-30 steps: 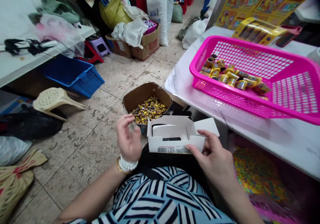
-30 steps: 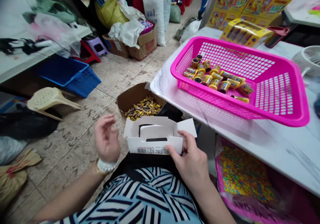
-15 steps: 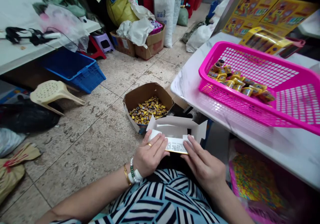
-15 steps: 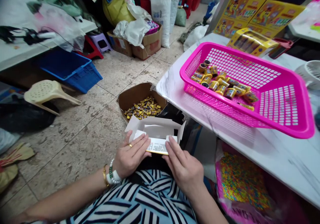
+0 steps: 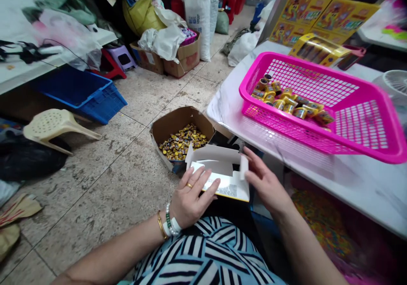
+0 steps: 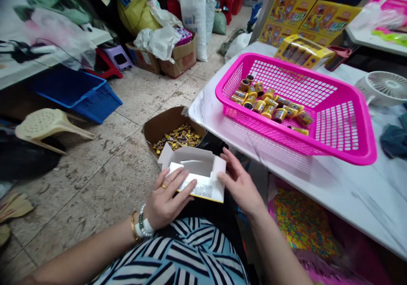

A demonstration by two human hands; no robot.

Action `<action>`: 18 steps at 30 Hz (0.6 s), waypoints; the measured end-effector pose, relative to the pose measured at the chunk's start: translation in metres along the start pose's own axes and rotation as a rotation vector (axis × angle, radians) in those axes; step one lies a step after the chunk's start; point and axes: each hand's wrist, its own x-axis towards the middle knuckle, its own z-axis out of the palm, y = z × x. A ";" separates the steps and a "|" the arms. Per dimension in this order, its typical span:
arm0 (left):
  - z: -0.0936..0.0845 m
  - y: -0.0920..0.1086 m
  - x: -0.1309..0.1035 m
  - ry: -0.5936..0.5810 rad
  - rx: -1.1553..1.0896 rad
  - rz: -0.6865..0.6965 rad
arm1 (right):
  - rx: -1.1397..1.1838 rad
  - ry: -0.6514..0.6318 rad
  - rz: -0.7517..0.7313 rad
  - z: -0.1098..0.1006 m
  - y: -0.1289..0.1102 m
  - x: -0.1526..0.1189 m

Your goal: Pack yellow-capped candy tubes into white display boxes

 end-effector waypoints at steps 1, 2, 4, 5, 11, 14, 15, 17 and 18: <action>0.002 0.001 -0.001 0.015 -0.001 0.004 | -0.128 -0.005 0.005 0.006 -0.001 0.002; 0.003 0.001 -0.003 0.023 -0.003 0.007 | -0.255 0.029 0.008 0.012 -0.001 0.003; 0.004 0.003 -0.007 0.020 -0.010 0.005 | -0.440 0.149 0.001 0.024 0.002 0.002; 0.004 0.003 -0.009 0.023 -0.022 0.008 | -0.484 0.195 -0.008 0.029 0.004 0.002; -0.001 0.005 -0.027 0.309 -0.184 -0.222 | -0.402 0.094 -0.057 0.030 0.008 -0.005; 0.002 0.004 -0.026 0.425 -0.449 -0.508 | -0.283 -0.224 -0.092 0.021 0.003 -0.008; 0.002 0.003 -0.023 0.488 -0.569 -0.564 | -0.257 -0.305 -0.085 0.019 0.001 -0.009; 0.000 -0.002 -0.015 0.635 -0.777 -0.632 | -0.217 -0.365 -0.050 0.016 -0.001 -0.009; -0.002 -0.006 -0.010 0.680 -0.836 -0.670 | -0.200 -0.357 -0.036 0.016 -0.002 -0.009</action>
